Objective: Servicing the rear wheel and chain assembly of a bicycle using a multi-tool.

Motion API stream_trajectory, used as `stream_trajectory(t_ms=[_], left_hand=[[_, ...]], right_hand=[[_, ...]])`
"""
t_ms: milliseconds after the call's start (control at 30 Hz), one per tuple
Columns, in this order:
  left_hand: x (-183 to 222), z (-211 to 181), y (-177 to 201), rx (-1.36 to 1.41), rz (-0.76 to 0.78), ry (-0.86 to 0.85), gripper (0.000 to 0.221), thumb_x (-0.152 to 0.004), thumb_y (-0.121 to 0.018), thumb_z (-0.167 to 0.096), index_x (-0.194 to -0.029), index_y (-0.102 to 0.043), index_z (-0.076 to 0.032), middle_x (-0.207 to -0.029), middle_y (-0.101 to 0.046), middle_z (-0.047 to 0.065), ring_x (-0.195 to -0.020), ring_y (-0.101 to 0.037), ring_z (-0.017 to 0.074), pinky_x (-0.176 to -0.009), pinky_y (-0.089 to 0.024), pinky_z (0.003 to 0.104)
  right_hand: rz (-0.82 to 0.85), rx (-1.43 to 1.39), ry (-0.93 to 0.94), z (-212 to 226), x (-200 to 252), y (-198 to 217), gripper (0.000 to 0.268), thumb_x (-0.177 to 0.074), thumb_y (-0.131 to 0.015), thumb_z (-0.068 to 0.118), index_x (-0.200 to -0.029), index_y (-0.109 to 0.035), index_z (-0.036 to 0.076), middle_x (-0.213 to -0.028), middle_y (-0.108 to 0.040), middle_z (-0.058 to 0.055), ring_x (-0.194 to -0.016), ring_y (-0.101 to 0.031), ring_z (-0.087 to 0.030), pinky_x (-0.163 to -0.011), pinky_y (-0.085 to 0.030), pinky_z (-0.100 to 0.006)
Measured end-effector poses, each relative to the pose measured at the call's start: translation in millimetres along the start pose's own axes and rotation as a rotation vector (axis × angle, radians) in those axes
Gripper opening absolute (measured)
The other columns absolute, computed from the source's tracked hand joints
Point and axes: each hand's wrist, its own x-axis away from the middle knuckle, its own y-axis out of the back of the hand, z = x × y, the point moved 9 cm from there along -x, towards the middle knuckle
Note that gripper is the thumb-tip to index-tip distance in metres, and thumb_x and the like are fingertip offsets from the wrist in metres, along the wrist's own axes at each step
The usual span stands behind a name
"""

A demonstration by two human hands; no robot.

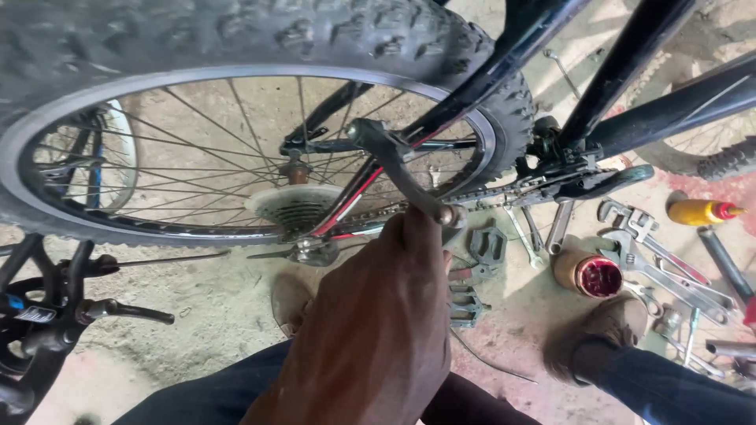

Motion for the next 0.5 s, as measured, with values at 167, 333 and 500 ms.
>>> stream_trajectory(t_ms=[167, 333, 500], left_hand=[[0, 5, -5, -0.060, -0.048, -0.005, 0.042, -0.092, -0.062, -0.009, -0.125, -0.050, 0.013, -0.080, -0.071, 0.024, -0.046, -0.074, 0.0247, -0.029, -0.058, 0.037], [3, 17, -14, -0.071, 0.065, 0.110, 0.029, -0.096, -0.056, -0.011, -0.119, -0.050, 0.005, -0.085, -0.071, 0.021, -0.056, -0.076, 0.0266, -0.043, -0.063, 0.044], [14, 44, -45, -0.058, 0.225, 0.224, 0.024, -0.094, -0.056, -0.013, -0.114, -0.048, -0.002, -0.081, -0.071, 0.014, -0.054, -0.073, 0.0266, -0.051, -0.058, 0.047]], right_hand=[[0.010, -0.127, -0.018, -7, 6, 9, 0.015, -0.096, -0.053, 0.020, -0.097, -0.064, 0.009, -0.080, -0.065, -0.007, -0.075, -0.061, -0.022, -0.064, -0.049, -0.036], [0.060, -0.254, -0.043, -14, 17, -3, 0.017, -0.098, -0.050, 0.019, -0.095, -0.063, 0.008, -0.077, -0.063, -0.007, -0.070, -0.058, -0.019, -0.060, -0.047, -0.034], [0.090, -0.405, -0.091, -34, 33, -16, 0.021, -0.100, -0.046, 0.018, -0.093, -0.061, 0.007, -0.073, -0.061, -0.006, -0.064, -0.055, -0.017, -0.057, -0.044, -0.032]])
